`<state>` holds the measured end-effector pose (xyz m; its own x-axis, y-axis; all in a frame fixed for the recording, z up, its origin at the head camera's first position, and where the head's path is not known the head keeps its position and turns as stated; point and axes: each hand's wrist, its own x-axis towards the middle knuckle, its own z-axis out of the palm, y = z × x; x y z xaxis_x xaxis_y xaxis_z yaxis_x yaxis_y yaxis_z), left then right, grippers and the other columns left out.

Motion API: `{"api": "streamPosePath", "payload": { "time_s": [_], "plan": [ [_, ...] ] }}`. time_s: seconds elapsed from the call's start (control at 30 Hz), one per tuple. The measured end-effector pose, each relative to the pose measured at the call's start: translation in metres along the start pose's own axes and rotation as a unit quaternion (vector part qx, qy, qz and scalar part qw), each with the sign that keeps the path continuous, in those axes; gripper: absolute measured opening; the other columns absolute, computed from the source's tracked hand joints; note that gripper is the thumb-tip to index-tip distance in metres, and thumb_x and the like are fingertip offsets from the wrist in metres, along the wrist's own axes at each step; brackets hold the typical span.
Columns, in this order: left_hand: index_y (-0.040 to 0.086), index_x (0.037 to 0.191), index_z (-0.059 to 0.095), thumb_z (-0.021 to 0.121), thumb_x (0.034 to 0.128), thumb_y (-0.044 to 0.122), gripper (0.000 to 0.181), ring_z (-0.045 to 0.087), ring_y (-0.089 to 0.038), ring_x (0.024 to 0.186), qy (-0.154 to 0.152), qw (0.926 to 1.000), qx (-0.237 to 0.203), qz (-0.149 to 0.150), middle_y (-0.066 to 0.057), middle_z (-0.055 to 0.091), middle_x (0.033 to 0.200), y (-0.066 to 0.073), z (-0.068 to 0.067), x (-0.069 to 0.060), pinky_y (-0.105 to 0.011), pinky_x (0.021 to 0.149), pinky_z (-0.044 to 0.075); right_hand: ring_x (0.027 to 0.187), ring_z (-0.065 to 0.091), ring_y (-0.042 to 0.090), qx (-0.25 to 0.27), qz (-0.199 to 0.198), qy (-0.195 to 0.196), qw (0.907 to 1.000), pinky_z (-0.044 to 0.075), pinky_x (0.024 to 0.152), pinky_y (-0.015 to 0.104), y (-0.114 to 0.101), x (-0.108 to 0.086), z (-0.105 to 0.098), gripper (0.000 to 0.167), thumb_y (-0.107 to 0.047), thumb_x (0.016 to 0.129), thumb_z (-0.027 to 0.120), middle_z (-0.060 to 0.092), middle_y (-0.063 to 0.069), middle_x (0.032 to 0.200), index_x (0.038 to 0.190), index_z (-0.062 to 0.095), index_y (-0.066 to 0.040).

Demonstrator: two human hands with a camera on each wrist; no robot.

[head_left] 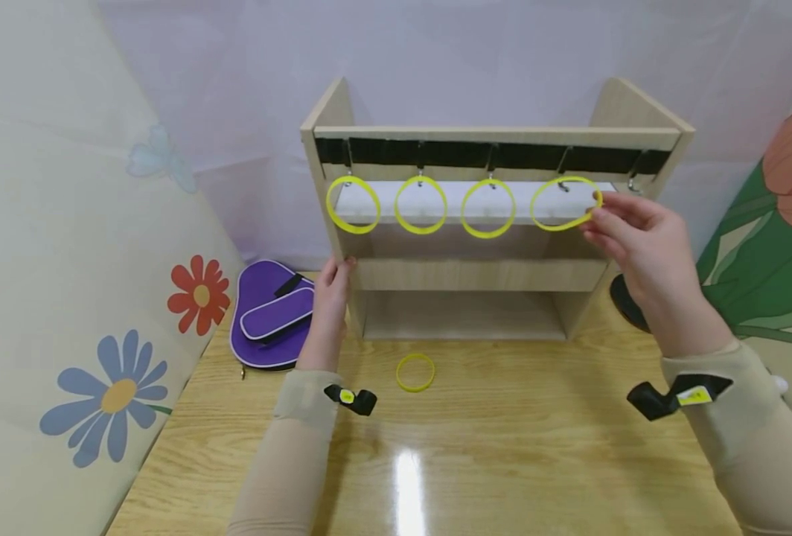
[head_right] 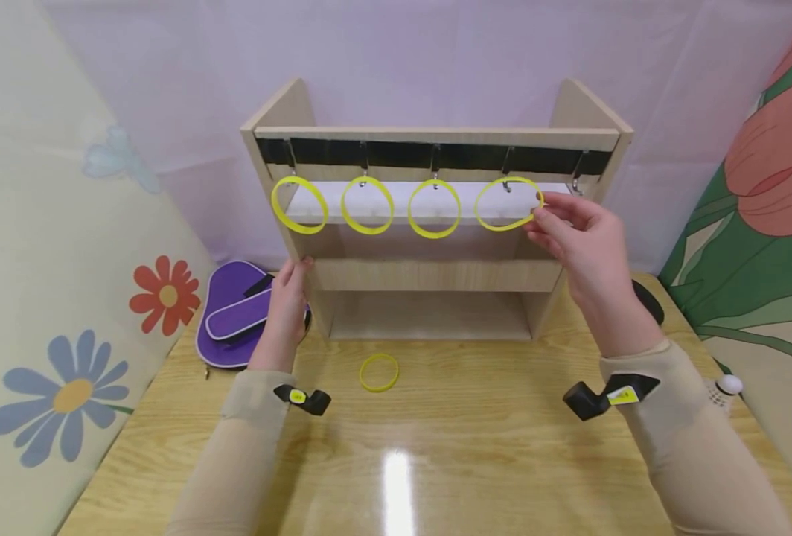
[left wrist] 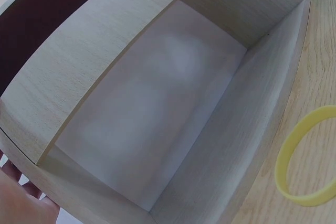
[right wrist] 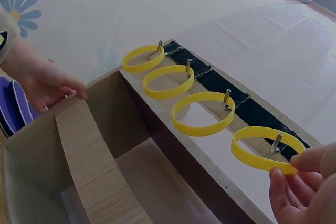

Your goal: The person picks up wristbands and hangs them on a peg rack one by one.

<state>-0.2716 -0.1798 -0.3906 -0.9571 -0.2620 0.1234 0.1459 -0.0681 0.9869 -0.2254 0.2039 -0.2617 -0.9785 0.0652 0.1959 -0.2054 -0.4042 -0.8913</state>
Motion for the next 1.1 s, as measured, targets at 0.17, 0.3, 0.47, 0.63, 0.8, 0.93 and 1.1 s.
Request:
{"api": "streamPosePath", "payload": {
  "time_s": [0.17, 0.3, 0.47, 0.63, 0.8, 0.93, 1.1],
  "plan": [
    [0.007, 0.132, 0.058, 0.051, 0.0988, 0.025, 0.038, 0.054, -0.011, 0.093, 0.004, 1.0000, 0.004, -0.003, 0.008, 0.058, 0.098, 0.000, 0.000, 0.000, -0.026, 0.084, 0.044, 0.074, 0.070, 0.017, 0.000, 0.002, 0.003, 1.0000, 0.058, 0.068, 0.022, 0.002, 0.003, 0.000, 0.020, 0.003, 0.083, 0.074, 0.068, 0.008, 0.092, 0.102, 0.072, -0.002],
    [0.009, 0.132, 0.058, 0.051, 0.0987, 0.026, 0.038, 0.054, -0.012, 0.093, 0.004, 0.9999, 0.006, -0.009, 0.005, 0.058, 0.101, -0.001, 0.000, 0.000, -0.027, 0.085, 0.045, 0.073, 0.069, 0.017, 0.001, 0.001, 0.005, 1.0000, 0.057, 0.068, 0.022, 0.005, 0.005, -0.001, 0.019, 0.003, 0.083, 0.074, 0.068, 0.008, 0.091, 0.100, 0.073, -0.003],
    [0.008, 0.135, 0.056, 0.050, 0.0992, 0.026, 0.041, 0.054, -0.012, 0.096, 0.000, 0.9999, 0.004, -0.009, 0.001, 0.058, 0.108, -0.001, -0.001, 0.001, -0.027, 0.087, 0.044, 0.072, 0.069, 0.016, -0.004, 0.004, 0.007, 1.0000, 0.057, 0.068, 0.021, 0.008, 0.007, -0.001, 0.018, 0.002, 0.082, 0.074, 0.069, 0.007, 0.090, 0.099, 0.073, -0.004],
    [0.007, 0.135, 0.056, 0.050, 0.0992, 0.025, 0.040, 0.053, -0.012, 0.097, 0.002, 1.0000, 0.002, -0.009, 0.001, 0.058, 0.108, -0.002, -0.001, 0.001, -0.027, 0.088, 0.043, 0.073, 0.068, 0.015, -0.035, 0.013, 0.003, 0.9993, 0.057, 0.068, 0.022, 0.011, 0.007, -0.001, 0.018, 0.000, 0.084, 0.074, 0.070, 0.004, 0.091, 0.101, 0.073, -0.007],
    [0.010, 0.134, 0.058, 0.051, 0.0990, 0.026, 0.039, 0.055, -0.011, 0.095, 0.003, 1.0000, -0.001, -0.007, 0.005, 0.059, 0.103, -0.002, -0.001, 0.001, -0.028, 0.087, 0.044, 0.075, 0.067, 0.014, -0.061, 0.021, 0.002, 0.9979, 0.057, 0.069, 0.021, 0.013, 0.008, -0.001, 0.020, -0.002, 0.085, 0.074, 0.070, 0.002, 0.093, 0.103, 0.072, -0.008],
    [0.009, 0.133, 0.058, 0.051, 0.0994, 0.025, 0.038, 0.057, -0.010, 0.092, 0.000, 1.0000, -0.004, -0.001, 0.007, 0.060, 0.098, -0.002, -0.002, 0.001, -0.030, 0.087, 0.045, 0.076, 0.067, 0.014, -0.068, 0.027, 0.005, 0.9973, 0.057, 0.070, 0.021, 0.015, 0.008, 0.000, 0.020, -0.004, 0.084, 0.075, 0.070, 0.002, 0.093, 0.103, 0.072, -0.010],
    [0.007, 0.131, 0.058, 0.051, 0.0996, 0.026, 0.038, 0.056, -0.010, 0.090, 0.002, 1.0000, 0.000, 0.001, 0.009, 0.059, 0.095, -0.002, -0.001, 0.000, -0.030, 0.085, 0.045, 0.077, 0.067, 0.014, -0.079, 0.032, 0.003, 0.9964, 0.057, 0.071, 0.021, 0.016, 0.008, 0.000, 0.020, -0.005, 0.085, 0.075, 0.069, 0.001, 0.095, 0.104, 0.072, -0.011]
  ]
}}
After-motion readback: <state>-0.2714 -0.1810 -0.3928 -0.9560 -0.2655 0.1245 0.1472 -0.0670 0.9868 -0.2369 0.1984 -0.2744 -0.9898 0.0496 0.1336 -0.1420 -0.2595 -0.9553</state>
